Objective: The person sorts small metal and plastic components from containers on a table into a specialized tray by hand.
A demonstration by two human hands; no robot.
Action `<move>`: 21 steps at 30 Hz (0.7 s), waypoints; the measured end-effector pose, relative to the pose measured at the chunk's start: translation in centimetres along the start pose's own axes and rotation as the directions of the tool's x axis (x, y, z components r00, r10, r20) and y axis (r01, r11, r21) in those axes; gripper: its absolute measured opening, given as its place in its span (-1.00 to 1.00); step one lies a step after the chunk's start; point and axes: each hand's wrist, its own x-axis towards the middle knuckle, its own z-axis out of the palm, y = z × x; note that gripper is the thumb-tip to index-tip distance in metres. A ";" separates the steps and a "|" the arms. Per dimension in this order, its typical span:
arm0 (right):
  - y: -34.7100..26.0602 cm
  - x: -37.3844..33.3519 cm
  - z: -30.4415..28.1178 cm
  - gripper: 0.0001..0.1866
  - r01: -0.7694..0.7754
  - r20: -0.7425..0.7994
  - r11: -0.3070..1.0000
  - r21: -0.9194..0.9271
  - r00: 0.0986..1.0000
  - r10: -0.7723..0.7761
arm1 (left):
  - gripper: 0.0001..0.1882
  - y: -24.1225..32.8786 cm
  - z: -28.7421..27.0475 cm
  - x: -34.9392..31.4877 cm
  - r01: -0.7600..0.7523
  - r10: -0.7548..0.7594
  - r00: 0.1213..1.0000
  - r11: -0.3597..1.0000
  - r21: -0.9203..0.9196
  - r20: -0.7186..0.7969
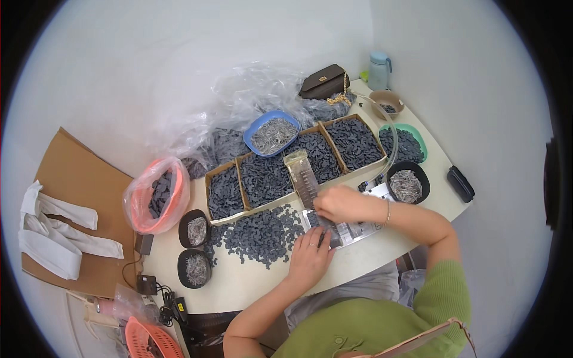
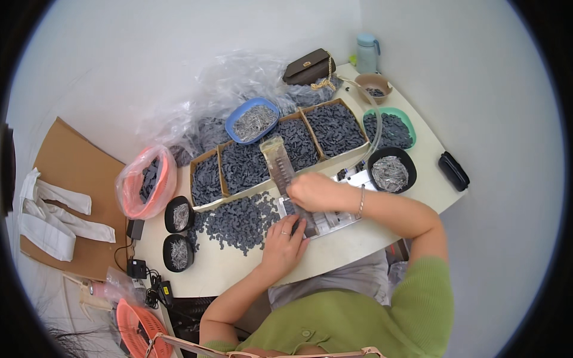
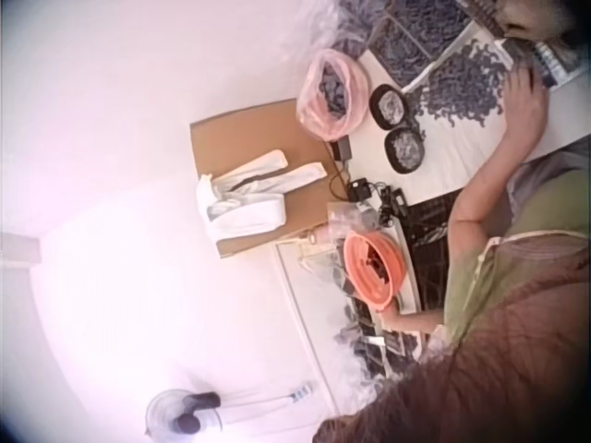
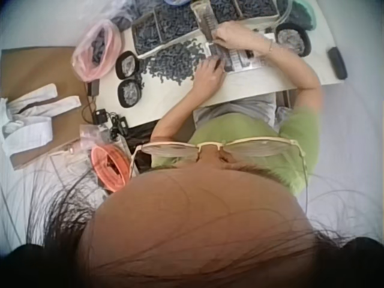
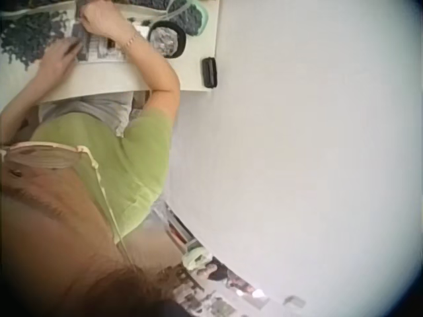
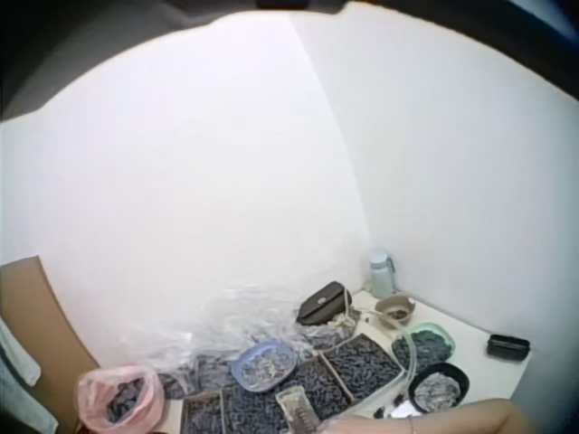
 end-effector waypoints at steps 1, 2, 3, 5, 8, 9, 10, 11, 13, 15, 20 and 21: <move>-0.4 -0.6 0.9 -0.86 0.012 -0.054 0.998 -0.057 0.998 -0.015 | -0.54 0.1 0.0 0.0 0.012 -0.012 1.000 1.000 -0.015 0.003; -0.8 -1.1 1.7 -0.85 0.022 -0.106 0.993 -0.114 0.994 -0.034 | -0.54 0.2 -0.2 0.0 0.024 -0.024 1.000 0.999 -0.029 0.006; -1.1 -1.5 2.2 -0.84 0.029 -0.159 0.985 -0.171 0.986 -0.056 | -0.53 0.2 -0.3 0.0 0.036 -0.036 0.999 0.998 -0.042 0.010; -1.2 -2.0 2.6 -0.83 0.041 -0.184 0.982 -0.184 0.980 -0.075 | -0.50 -0.4 -0.5 -0.1 0.117 -0.112 0.992 0.987 -0.110 0.053; -1.3 -2.8 2.9 -0.82 0.051 -0.241 0.981 -0.189 0.966 -0.097 | -0.45 -2.0 -1.0 0.3 0.198 -0.187 0.978 0.971 -0.137 0.090; -1.2 -2.9 3.1 -0.82 0.059 -0.261 0.981 -0.185 0.959 -0.107 | -0.42 -2.5 -1.0 0.4 0.223 -0.212 0.973 0.966 -0.132 0.096; -1.1 -3.0 3.3 -0.80 0.062 -0.279 0.981 -0.182 0.954 -0.112 | -0.40 -2.7 -0.8 0.4 0.207 -0.197 0.976 0.972 -0.109 0.098; -1.1 -3.0 3.4 -0.78 0.064 -0.296 0.982 -0.179 0.948 -0.116 | -0.38 -2.9 -0.5 0.5 0.191 -0.182 0.978 0.978 -0.086 0.101; -1.1 -3.1 3.3 -0.75 0.051 -0.325 0.986 -0.156 0.940 -0.100 | -0.35 -3.1 -0.1 0.5 0.162 -0.155 0.981 0.985 -0.057 0.115; -1.3 -3.7 2.9 -0.70 0.019 -0.345 0.993 -0.116 0.937 -0.058 | -0.33 -3.0 0.3 0.6 0.140 -0.132 0.982 0.989 -0.049 0.137; -2.1 -5.3 2.0 -0.65 -0.036 -0.333 0.986 -0.163 0.943 -0.021 | -0.32 -3.0 0.2 1.1 0.102 -0.101 0.989 0.995 -0.010 0.105; -2.3 -5.5 2.0 -0.65 -0.040 -0.338 0.985 -0.167 0.941 -0.019 | -0.32 -3.1 0.1 1.2 0.095 -0.094 0.991 0.995 -0.004 0.100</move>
